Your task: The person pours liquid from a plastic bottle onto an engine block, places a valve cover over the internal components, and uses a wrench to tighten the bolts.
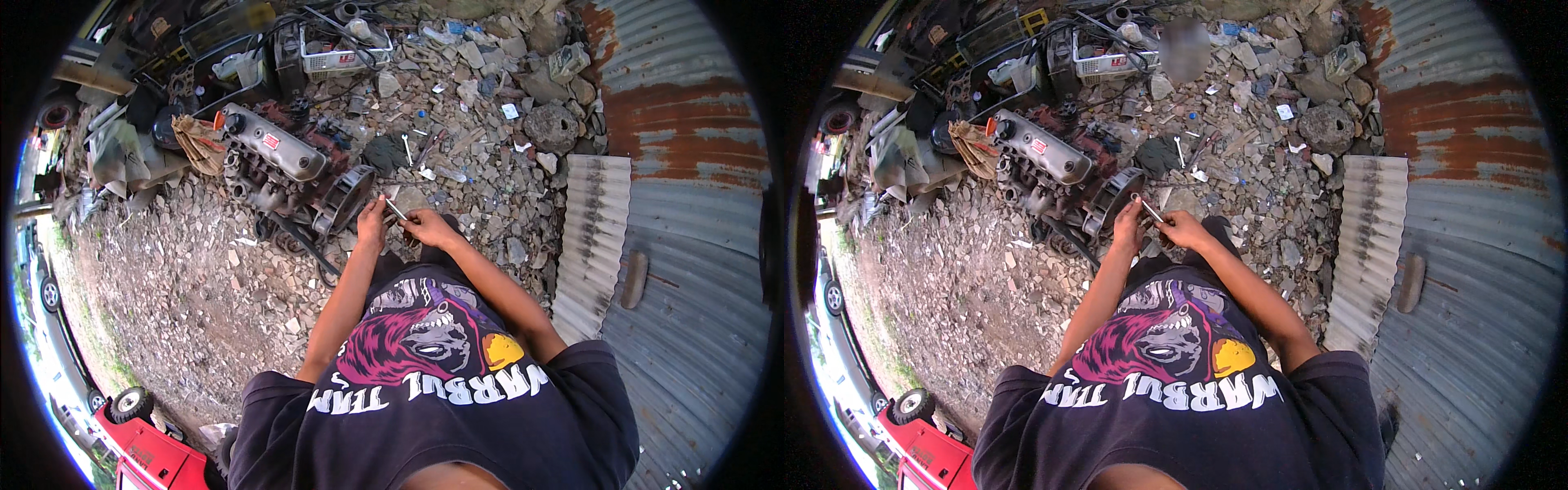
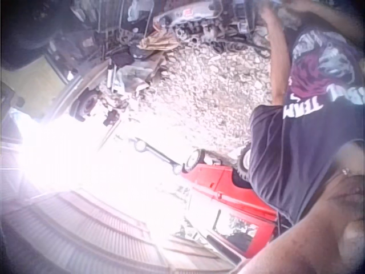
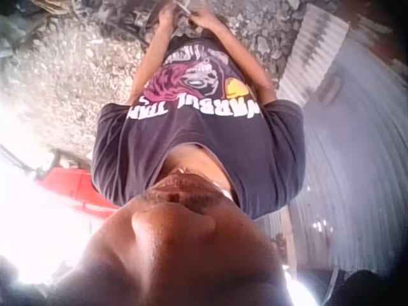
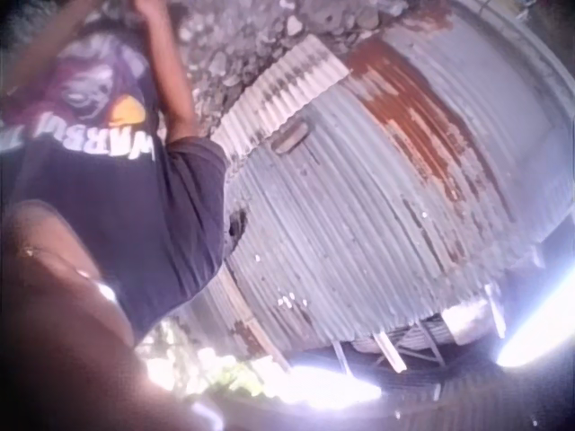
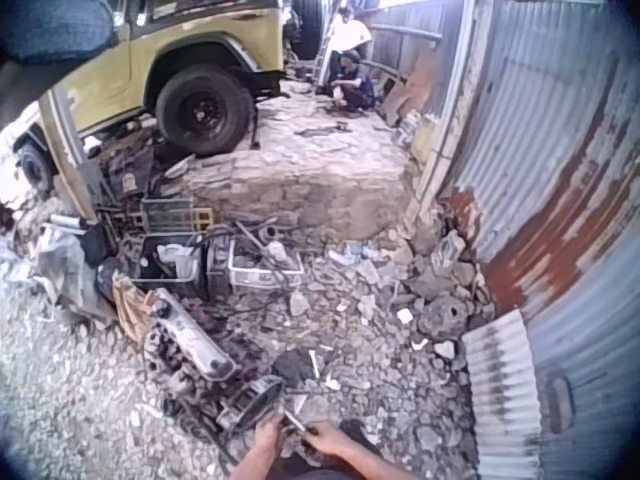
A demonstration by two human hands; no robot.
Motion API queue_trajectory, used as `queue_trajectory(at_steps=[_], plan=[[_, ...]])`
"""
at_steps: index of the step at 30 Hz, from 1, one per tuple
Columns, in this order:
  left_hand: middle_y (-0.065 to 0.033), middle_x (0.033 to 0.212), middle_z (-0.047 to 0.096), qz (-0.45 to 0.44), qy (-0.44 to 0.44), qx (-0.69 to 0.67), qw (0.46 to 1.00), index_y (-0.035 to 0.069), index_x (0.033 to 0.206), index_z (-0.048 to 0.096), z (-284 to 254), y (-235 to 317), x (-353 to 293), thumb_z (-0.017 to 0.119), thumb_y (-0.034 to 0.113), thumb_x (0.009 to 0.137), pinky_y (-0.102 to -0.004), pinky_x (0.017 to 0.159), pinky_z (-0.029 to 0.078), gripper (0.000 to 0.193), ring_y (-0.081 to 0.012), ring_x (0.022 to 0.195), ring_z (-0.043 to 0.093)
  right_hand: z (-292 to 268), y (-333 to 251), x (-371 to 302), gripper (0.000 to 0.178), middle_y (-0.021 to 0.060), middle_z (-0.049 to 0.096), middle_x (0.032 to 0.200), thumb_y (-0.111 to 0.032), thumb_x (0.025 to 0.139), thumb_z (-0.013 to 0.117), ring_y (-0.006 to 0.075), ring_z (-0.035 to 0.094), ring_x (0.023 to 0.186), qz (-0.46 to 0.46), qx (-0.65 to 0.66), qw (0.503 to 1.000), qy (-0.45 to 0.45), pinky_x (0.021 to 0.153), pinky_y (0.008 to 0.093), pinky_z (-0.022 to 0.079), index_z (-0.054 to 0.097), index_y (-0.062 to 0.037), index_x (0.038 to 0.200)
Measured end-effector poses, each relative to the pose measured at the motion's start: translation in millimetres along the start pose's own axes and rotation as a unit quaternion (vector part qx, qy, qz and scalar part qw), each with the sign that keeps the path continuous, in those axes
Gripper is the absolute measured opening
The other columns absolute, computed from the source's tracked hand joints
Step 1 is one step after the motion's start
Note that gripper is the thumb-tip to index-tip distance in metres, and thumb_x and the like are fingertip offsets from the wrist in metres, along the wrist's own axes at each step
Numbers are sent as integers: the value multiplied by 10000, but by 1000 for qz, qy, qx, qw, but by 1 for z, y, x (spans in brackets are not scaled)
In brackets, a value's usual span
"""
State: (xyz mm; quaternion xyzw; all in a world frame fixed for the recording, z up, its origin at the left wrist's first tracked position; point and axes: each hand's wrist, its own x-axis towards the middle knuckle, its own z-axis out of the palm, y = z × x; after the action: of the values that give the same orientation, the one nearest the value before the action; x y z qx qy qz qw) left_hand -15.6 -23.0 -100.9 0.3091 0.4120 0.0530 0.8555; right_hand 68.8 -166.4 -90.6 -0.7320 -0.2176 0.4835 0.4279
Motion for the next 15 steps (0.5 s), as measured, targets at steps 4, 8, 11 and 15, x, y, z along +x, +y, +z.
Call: queue_trajectory(at_steps=[4, 8, 11, 15], plan=[[-13, 835, 552, 19, 57, -49, 997, 119, 942, 555, 37, -13, 10, 559, 369, 936, -366, 716, 444, 251, -168, 790, 546, -38, 8, -6, 223, 94, 658, 722, -185, 905, 609, 156, 635, 608, -6, 72, 996, -42, 553, 295, 508, 632, 36, 901], [-13, 769, 513, 57, 66, -126, 988, 120, 888, 522, 77, -35, 37, 563, 419, 923, -345, 641, 436, 303, -165, 677, 516, -104, 9, -22, 245, 89, 660, 736, -204, 902, 620, 146, 640, 624, -22, 23, 998, -52, 553, 295, 511, 631, 40, 919], [-9, 748, 482, 90, 53, -150, 983, 108, 933, 531, 107, -55, 52, 574, 356, 930, -320, 549, 420, 252, -151, 572, 465, -164, 37, -38, 281, 74, 655, 740, -244, 914, 606, 138, 634, 635, -50, 25, 998, -25, 557, 285, 498, 629, 35, 934], [-37, 845, 528, 105, 63, -130, 984, 89, 1123, 526, 168, -90, 43, 527, 210, 956, -321, 592, 427, 206, -159, 655, 485, -245, 91, -48, 290, 71, 651, 753, -261, 924, 592, 135, 618, 624, 32, 99, 992, 73, 559, 279, 487, 622, 27, 942]])
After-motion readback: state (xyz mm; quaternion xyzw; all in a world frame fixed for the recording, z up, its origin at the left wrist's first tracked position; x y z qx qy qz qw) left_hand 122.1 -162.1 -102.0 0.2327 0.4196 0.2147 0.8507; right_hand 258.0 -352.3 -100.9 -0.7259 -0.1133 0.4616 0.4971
